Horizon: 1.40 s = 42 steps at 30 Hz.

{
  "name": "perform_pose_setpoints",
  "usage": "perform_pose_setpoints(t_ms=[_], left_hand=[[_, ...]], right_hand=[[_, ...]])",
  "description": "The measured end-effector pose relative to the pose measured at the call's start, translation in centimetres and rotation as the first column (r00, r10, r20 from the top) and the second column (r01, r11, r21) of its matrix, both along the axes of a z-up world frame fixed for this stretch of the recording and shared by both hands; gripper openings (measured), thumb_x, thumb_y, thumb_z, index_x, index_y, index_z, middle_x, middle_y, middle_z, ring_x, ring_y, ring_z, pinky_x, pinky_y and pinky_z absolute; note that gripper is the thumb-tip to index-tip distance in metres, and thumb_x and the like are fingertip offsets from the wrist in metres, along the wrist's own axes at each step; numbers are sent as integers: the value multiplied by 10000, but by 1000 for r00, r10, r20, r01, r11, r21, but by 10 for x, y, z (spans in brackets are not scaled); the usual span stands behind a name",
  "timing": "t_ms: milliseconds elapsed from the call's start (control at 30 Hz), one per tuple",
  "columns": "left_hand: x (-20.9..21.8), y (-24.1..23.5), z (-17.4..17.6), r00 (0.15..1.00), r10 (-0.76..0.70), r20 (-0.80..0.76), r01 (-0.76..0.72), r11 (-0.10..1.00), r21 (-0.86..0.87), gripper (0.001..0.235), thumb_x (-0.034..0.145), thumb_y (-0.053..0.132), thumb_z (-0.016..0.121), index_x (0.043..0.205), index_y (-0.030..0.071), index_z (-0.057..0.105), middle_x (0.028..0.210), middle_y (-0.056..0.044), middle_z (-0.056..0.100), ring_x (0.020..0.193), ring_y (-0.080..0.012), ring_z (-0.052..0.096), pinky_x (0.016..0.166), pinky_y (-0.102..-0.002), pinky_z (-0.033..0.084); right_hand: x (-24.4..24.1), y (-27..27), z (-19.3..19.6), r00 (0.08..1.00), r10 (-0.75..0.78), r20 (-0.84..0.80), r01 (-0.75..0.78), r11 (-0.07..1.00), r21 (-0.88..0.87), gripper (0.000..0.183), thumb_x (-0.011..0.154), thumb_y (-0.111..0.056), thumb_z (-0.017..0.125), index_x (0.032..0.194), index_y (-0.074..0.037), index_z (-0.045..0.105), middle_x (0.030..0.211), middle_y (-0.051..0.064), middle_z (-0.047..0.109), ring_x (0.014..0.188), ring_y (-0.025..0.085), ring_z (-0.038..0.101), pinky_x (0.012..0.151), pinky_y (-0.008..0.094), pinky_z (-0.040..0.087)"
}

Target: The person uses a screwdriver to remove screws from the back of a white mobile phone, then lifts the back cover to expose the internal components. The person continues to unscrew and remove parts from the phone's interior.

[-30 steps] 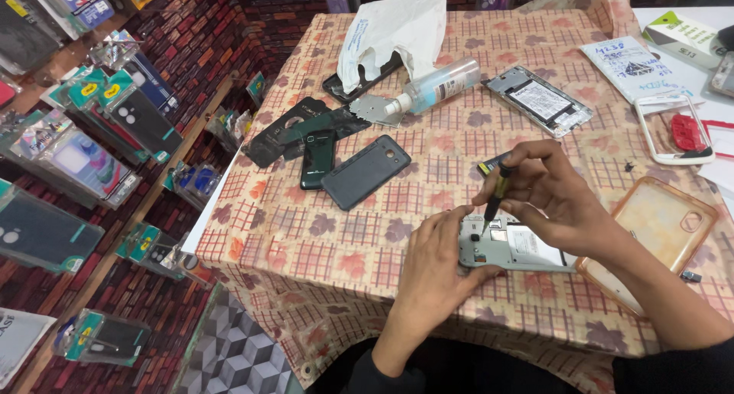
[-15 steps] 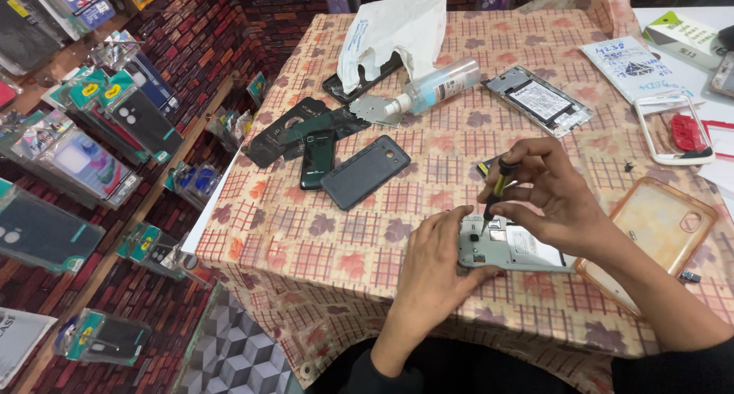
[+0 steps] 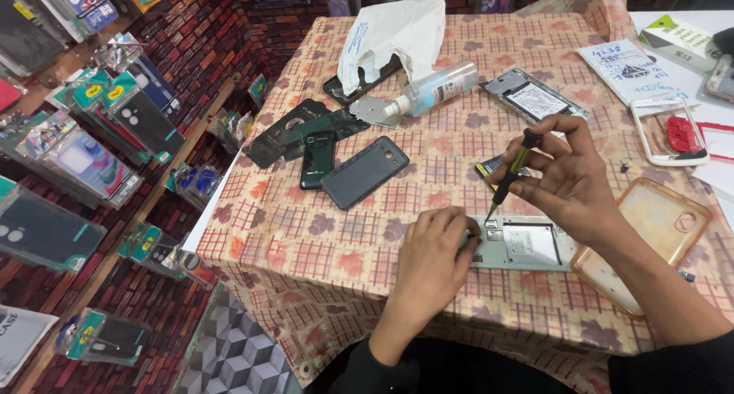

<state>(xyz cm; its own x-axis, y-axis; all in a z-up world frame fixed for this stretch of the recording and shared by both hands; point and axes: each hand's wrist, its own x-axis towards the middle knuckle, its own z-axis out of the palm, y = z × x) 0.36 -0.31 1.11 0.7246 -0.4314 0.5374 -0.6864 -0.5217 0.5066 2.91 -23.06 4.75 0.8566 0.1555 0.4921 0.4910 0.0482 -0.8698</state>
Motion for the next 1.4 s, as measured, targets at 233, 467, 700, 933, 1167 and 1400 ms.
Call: perform_pose_setpoints(t_ms=[233, 467, 700, 933, 1167, 1400], left_hand=[[9, -17, 17, 998, 41, 47, -53, 953, 298, 296, 790, 162, 730, 1061, 48, 697, 1031, -119, 638, 1024, -333, 601, 822, -474, 503], [14, -25, 18, 997, 36, 62, -58, 906, 420, 308, 748, 165, 745, 978, -28, 678, 1048, -157, 608, 1025, -347, 586, 792, -463, 511], [8, -20, 7, 993, 24, 116, -55, 961, 270, 243, 797, 87, 680, 990, -56, 638, 1068, -181, 582, 1017, -371, 560, 825, -481, 499], [4, -27, -1, 970, 121, 209, -184, 932, 312, 242, 815, -14, 610, 1048, -82, 608, 1097, -203, 562, 993, -342, 572, 810, -416, 524], [-5, -22, 4, 976, 124, 178, -142, 986, 90, 255, 809, -19, 677, 1036, -36, 563, 1073, -206, 586, 1010, -363, 588, 858, -434, 539], [-33, -54, 11, 990, -120, -74, 113, 989, -96, 313, 822, 2, 717, 1068, -41, 528, 991, -220, 640, 963, -399, 632, 814, -459, 539]], right_hand=[[-3, -3, 5, 998, -40, -38, 41, 999, 11, 660, 834, 199, 619, 1331, -134, 339, 1263, 144, 558, 1183, 280, 669, 991, 441, 628], [-4, -2, 8, 999, -38, -7, 38, 999, -6, 679, 816, 225, 607, 1330, -128, 339, 1242, 138, 554, 1181, 285, 668, 999, 450, 633], [-5, -3, 10, 1000, -22, 21, 22, 999, 29, 673, 828, 208, 615, 1345, -124, 340, 1248, 144, 554, 1190, 296, 669, 1009, 460, 633], [-7, -3, 16, 999, -48, 18, 48, 998, 28, 666, 832, 204, 609, 1350, -118, 340, 1247, 150, 556, 1185, 303, 673, 1010, 465, 635], [-7, -6, 18, 996, -85, 9, 84, 994, 68, 680, 827, 218, 599, 1349, -129, 336, 1247, 145, 552, 1186, 301, 675, 1014, 467, 640], [-1, -24, 19, 987, -154, 47, 138, 959, 246, 640, 914, 237, 603, 1385, -114, 351, 1216, 149, 565, 1167, 291, 668, 1104, 506, 640]])
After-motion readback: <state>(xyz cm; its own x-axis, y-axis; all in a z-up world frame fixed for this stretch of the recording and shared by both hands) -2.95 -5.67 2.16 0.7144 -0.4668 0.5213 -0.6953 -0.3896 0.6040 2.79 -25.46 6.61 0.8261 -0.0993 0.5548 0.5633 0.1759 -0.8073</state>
